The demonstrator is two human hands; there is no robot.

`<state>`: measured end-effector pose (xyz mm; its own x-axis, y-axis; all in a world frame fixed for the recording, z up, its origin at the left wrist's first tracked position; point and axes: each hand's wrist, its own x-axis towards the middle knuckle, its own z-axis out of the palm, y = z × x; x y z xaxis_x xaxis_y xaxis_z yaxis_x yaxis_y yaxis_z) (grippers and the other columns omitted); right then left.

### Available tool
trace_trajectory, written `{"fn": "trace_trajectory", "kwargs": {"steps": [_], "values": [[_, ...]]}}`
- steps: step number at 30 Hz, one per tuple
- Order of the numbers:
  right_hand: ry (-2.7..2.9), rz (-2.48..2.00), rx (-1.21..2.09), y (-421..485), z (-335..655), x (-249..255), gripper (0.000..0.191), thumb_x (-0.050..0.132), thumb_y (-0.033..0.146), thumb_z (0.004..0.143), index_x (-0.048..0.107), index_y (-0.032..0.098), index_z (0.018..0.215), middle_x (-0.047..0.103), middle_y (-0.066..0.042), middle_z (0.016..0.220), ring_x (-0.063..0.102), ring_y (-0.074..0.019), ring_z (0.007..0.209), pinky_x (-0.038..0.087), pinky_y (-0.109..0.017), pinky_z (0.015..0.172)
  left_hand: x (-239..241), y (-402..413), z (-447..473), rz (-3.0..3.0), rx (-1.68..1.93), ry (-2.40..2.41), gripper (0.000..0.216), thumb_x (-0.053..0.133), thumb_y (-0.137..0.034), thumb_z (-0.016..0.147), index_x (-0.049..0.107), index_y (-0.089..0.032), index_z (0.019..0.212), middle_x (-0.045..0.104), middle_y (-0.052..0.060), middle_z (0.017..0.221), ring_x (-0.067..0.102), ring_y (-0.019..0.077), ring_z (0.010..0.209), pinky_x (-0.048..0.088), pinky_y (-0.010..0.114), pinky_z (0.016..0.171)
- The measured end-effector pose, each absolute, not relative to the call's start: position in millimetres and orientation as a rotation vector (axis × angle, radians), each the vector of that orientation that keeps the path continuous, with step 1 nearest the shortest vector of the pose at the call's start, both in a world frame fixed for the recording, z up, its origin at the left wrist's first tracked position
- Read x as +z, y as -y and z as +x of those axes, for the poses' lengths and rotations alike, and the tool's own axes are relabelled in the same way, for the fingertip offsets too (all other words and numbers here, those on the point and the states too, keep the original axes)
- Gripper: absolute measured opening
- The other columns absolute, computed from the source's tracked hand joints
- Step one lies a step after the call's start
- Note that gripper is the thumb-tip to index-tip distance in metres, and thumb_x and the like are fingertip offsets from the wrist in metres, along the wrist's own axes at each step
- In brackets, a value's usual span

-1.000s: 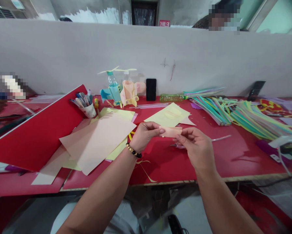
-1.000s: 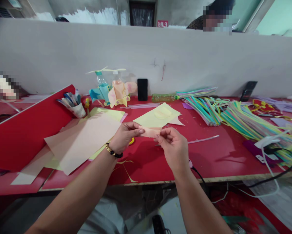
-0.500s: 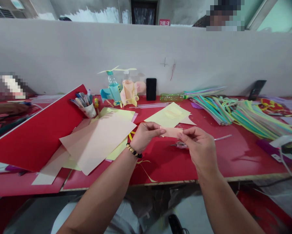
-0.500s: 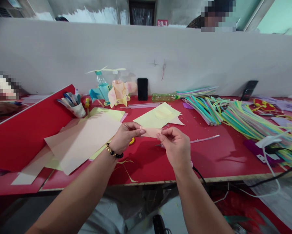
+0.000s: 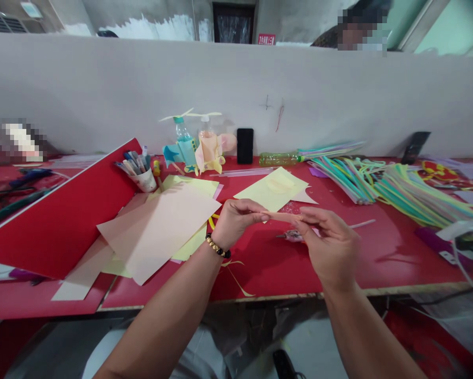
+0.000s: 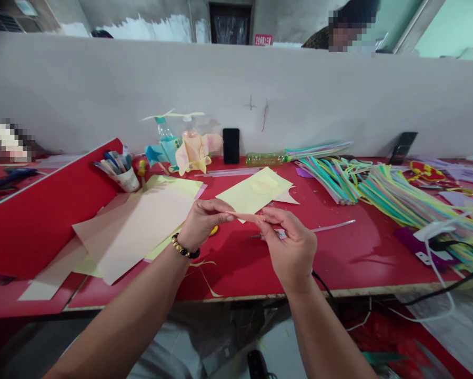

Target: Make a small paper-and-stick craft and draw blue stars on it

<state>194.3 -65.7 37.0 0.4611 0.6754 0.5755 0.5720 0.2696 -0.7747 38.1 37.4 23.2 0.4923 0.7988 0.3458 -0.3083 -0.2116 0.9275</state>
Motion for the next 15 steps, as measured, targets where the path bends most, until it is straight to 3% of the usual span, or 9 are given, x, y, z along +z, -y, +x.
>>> {"fn": "trace_trajectory", "kwargs": {"steps": [5, 15], "values": [[1.303, -1.371, 0.002, 70.8, 195.3, 39.4, 0.003, 0.066, 0.022, 0.08, 0.067, 0.023, 0.083, 0.069, -0.002, 0.078, 0.064, -0.0183, 0.073, 0.052, -0.032, 0.07, 25.5, -36.1, 38.8, 1.502, 1.138, -0.378, 0.007, 0.078, -0.022, 0.067, 0.075, -0.02, 0.072, 0.07, 0.006, 0.078, 0.064, 0.0174, 0.08, 0.051, 0.03, 0.076], [1.358, -1.2, 0.004, 68.1, 198.4, 35.9, 0.012, 0.065, 0.01, 0.078, 0.068, 0.021, 0.08, 0.068, -0.001, 0.076, 0.063, -0.0166, 0.073, 0.05, -0.03, 0.069, 23.8, -38.8, 40.9, 1.52, 1.232, -0.337, 0.009, 0.08, -0.017, 0.064, 0.076, -0.02, 0.072, 0.072, 0.006, 0.082, 0.066, 0.0171, 0.079, 0.053, 0.028, 0.072]]}}
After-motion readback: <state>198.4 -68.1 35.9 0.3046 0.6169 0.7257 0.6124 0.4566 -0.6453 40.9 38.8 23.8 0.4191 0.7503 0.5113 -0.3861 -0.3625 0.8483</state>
